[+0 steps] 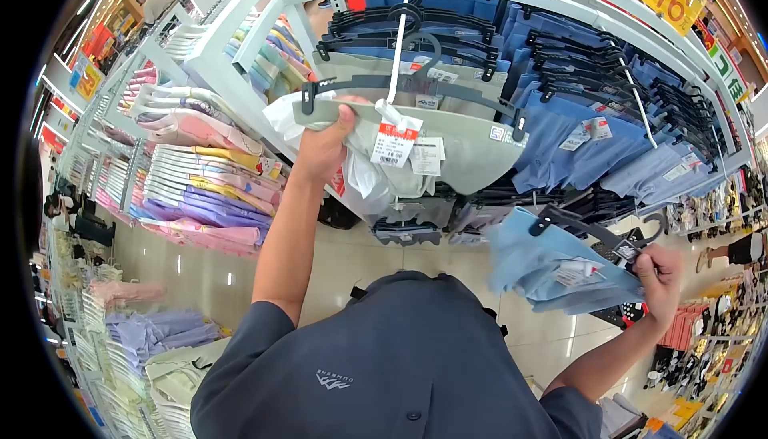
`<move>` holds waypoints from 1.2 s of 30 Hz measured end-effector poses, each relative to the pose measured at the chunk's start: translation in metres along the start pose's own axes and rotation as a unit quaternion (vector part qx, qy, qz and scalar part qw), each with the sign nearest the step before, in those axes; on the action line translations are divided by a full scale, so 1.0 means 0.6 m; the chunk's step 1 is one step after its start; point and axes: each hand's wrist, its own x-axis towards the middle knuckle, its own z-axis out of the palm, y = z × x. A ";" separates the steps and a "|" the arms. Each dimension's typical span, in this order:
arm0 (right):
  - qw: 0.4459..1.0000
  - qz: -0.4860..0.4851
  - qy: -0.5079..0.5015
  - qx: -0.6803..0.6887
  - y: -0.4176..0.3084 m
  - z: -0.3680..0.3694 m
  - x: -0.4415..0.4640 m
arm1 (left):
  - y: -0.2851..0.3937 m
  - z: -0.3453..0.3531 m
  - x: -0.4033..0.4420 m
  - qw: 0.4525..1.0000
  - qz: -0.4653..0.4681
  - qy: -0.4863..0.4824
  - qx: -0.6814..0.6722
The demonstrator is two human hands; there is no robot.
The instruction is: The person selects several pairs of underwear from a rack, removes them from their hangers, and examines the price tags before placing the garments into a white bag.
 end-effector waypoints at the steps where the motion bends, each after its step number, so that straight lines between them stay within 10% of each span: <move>1: 1.000 0.005 -0.003 -0.001 0.005 0.009 -0.004 | -0.001 -0.002 0.010 1.000 0.002 0.000 -0.005; 26: 0.964 -0.172 -0.200 0.047 -0.078 0.154 0.144 | -0.031 -0.044 -0.111 0.956 0.004 0.286 -0.067; 36: 0.918 -0.255 -0.282 0.116 -0.158 0.259 0.195 | 0.078 0.043 -0.236 0.984 0.041 -0.066 -0.161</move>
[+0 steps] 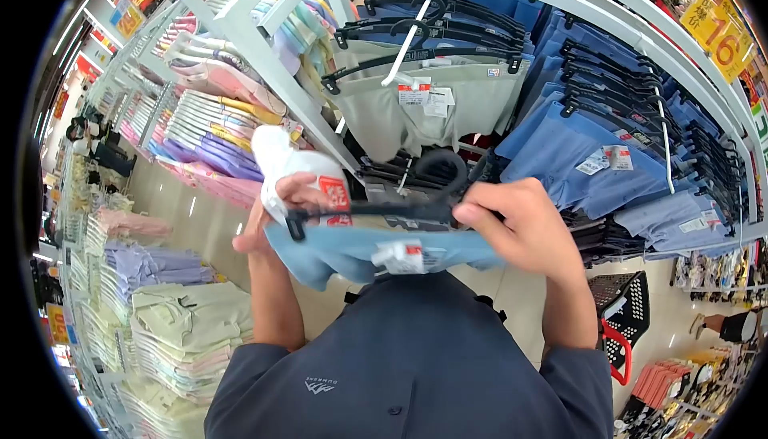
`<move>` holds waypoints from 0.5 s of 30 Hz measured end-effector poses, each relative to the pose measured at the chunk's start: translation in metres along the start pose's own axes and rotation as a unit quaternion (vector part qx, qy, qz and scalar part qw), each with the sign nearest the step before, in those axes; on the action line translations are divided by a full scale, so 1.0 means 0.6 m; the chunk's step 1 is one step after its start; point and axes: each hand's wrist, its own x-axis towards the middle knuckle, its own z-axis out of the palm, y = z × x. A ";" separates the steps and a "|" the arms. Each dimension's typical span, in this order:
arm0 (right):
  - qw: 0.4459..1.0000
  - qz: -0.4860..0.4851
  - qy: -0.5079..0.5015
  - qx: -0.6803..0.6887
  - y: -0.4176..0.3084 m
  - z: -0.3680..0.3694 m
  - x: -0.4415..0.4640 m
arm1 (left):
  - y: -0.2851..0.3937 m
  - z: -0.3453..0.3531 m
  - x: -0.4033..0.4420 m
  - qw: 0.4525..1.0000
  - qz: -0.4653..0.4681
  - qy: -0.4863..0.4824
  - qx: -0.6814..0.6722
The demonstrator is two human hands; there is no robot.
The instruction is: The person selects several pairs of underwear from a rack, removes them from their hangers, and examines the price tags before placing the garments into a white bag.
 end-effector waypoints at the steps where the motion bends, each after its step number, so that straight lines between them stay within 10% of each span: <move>1: 1.000 0.007 0.026 0.005 0.001 0.011 0.010 | 0.009 0.004 -0.025 0.996 -0.069 0.049 0.043; 8: 0.986 -0.100 -0.136 -0.012 0.023 0.047 0.049 | -0.036 0.050 -0.130 0.905 -0.109 0.390 0.132; 15: 0.894 -0.214 0.242 -0.310 0.102 -0.037 0.199 | -0.080 0.075 -0.172 0.919 -0.082 0.369 0.111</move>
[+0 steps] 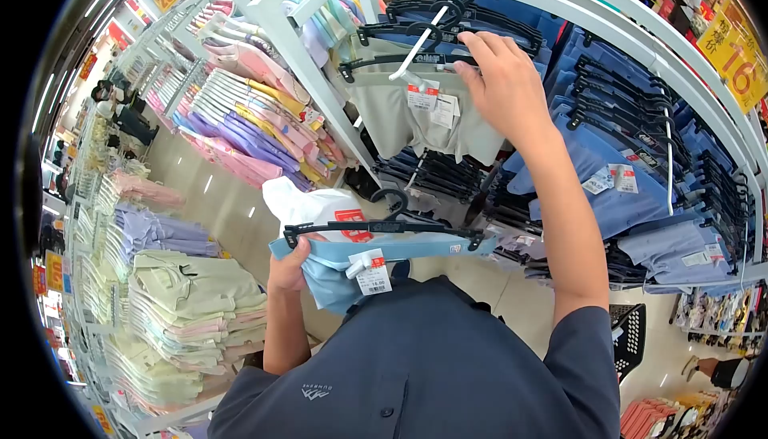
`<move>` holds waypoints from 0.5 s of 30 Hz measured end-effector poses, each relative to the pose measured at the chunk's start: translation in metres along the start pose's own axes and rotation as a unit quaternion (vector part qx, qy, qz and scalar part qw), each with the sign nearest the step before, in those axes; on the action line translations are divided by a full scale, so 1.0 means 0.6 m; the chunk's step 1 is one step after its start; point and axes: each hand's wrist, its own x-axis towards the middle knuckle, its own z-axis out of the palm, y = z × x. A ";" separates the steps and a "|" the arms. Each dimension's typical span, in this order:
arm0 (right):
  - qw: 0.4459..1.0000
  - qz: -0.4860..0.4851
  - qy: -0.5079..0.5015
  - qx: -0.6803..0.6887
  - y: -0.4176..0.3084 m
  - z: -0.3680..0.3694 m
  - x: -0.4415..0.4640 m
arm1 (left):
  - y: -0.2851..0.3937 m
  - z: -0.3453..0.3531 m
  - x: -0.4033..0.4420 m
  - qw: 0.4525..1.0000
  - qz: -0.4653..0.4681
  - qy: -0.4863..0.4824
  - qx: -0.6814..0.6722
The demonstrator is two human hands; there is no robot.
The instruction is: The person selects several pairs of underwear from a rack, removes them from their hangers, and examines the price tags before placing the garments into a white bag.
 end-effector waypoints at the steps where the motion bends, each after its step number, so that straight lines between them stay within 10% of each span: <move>1: 1.000 -0.004 0.000 0.005 0.011 0.012 0.000 | -0.002 0.004 -0.006 1.000 0.003 0.005 0.000; 9: 0.987 0.085 -0.136 -0.019 0.052 0.048 0.011 | -0.023 0.062 -0.041 0.997 0.007 0.027 -0.065; 12: 1.000 0.021 0.012 -0.015 0.022 0.008 0.002 | -0.038 0.068 -0.046 0.997 -0.006 0.051 -0.060; 15: 0.975 0.078 -0.056 0.202 -0.039 -0.070 -0.056 | -0.035 0.081 -0.050 0.992 -0.039 0.112 -0.051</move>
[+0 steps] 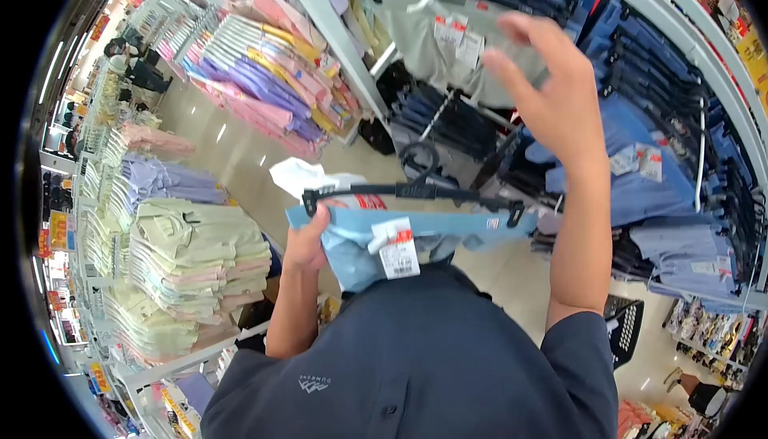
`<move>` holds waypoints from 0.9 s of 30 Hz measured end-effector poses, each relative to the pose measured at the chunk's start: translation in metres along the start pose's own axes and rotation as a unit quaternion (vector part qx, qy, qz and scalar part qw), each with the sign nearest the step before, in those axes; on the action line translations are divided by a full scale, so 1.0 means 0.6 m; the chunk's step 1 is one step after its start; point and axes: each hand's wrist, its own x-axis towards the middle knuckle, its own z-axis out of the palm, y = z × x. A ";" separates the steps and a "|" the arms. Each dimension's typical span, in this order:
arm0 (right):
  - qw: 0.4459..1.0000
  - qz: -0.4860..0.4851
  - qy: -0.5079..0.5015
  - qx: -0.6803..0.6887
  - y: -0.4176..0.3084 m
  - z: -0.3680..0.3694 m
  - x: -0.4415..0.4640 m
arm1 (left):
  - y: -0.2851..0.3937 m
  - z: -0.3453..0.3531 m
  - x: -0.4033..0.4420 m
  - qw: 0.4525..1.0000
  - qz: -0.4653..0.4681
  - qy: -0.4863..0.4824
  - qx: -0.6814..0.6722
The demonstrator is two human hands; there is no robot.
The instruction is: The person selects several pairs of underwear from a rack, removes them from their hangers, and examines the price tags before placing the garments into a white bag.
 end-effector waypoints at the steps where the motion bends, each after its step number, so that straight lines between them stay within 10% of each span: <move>1: 1.000 0.010 -0.006 0.000 -0.005 -0.005 -0.038 | 0.002 -0.002 0.002 0.999 0.023 -0.037 0.012; 3: 0.858 0.167 -0.225 0.430 0.011 -0.016 -0.126 | 0.005 -0.013 0.005 0.998 0.020 -0.059 -0.008; 5: 0.748 0.246 -0.215 0.578 0.020 -0.006 -0.228 | 0.003 -0.030 0.012 0.995 0.019 -0.092 -0.038; 10: 0.802 0.432 -0.186 0.369 -0.071 0.063 -0.423 | 0.023 -0.026 0.015 0.990 -0.019 -0.127 -0.051; 13: 0.701 0.571 -0.023 0.426 -0.138 0.063 -0.443 | 0.020 -0.035 0.019 0.985 -0.054 -0.138 -0.092; 16: 0.606 0.428 0.204 0.638 -0.273 0.032 -0.446 | 0.001 -0.049 0.012 0.957 -0.159 -0.194 -0.144; 24: 0.791 0.403 -0.077 0.454 -0.329 0.143 -0.518 | -0.076 -0.028 -0.020 0.927 -0.281 -0.231 -0.096; 27: 0.695 0.453 0.019 0.558 -0.338 0.141 -0.571 | -0.089 -0.022 -0.027 0.912 -0.313 -0.245 -0.099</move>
